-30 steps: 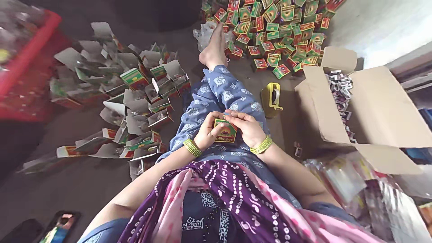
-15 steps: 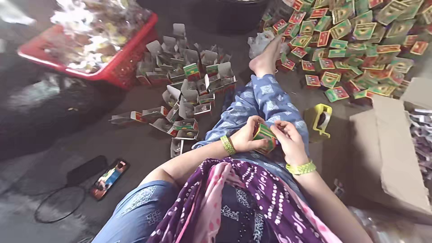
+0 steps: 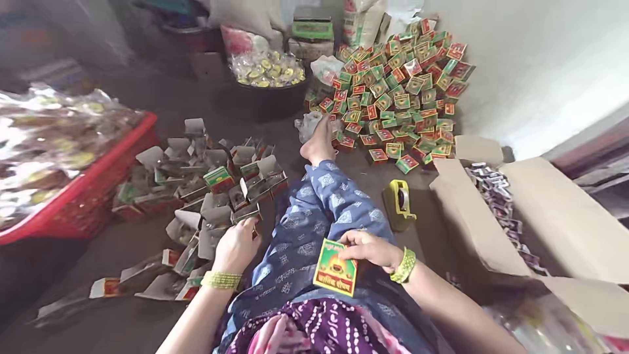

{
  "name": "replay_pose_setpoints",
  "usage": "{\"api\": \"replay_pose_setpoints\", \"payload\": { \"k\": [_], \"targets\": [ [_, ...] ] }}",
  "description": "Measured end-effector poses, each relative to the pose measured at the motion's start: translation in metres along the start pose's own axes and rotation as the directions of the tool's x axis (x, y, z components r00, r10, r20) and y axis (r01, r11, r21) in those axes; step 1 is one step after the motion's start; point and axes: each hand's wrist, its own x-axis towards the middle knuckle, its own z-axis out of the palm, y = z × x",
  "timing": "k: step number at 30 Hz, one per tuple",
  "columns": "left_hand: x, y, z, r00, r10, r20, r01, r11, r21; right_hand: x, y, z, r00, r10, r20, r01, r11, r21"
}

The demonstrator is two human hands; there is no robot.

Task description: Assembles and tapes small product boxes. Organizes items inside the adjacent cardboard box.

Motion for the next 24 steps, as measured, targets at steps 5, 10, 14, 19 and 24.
{"api": "replay_pose_setpoints", "payload": {
  "k": [5,10,14,19,24],
  "targets": [
    [-0.011,-0.018,0.009,0.995,-0.095,0.020,0.090,0.980,0.176,0.016,-0.037,-0.037,0.978,0.166,-0.124,-0.190,0.956,-0.225],
    [-0.012,-0.023,0.009,0.994,-0.064,-0.089,0.072,0.993,0.095,0.020,-0.149,-0.143,0.579,-0.272,-0.768,0.482,0.874,0.054],
    [-0.020,-0.010,-0.003,0.927,0.072,-0.367,-0.104,0.992,-0.068,0.006,-0.184,-0.171,0.481,-0.328,-0.813,0.663,0.743,0.092],
    [-0.027,0.014,-0.008,0.700,0.180,-0.691,-0.495,0.820,-0.288,0.022,-0.122,-0.099,0.736,-0.288,-0.612,0.338,0.940,-0.036],
    [-0.026,0.046,-0.020,0.546,0.295,-0.784,-0.770,0.545,-0.331,0.026,-0.042,-0.044,0.887,-0.193,-0.419,0.158,0.981,-0.116]
  ]
}}
